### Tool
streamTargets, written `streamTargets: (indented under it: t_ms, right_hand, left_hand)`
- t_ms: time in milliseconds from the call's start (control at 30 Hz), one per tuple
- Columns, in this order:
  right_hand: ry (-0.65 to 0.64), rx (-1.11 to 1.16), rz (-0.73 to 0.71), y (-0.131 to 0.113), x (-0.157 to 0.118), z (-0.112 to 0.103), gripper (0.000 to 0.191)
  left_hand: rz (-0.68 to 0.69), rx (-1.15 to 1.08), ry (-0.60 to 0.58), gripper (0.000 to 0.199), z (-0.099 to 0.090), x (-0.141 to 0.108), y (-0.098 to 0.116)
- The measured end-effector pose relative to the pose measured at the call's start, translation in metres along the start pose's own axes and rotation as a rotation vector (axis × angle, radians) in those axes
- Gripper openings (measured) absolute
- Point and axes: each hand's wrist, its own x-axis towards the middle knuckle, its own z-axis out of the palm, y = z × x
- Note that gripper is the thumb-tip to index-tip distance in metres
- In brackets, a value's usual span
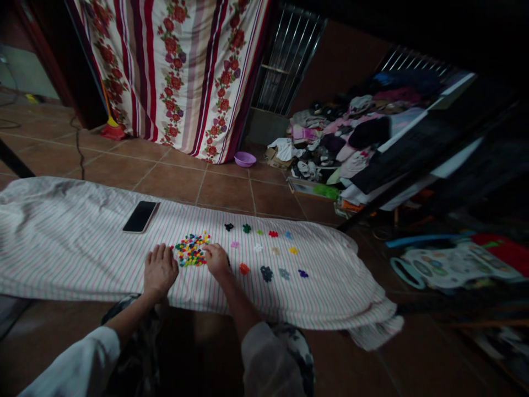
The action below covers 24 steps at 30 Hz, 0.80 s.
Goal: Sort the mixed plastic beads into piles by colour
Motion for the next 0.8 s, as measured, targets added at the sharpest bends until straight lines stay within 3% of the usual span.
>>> streamTargets:
  t_ms: [800]
  right_hand:
    - [0.062, 0.209, 0.085, 0.0027, -0.0015, -0.0014, 0.020]
  left_hand:
    - [0.009, 0.002, 0.021, 0.045, 0.0001, -0.0002, 0.0000]
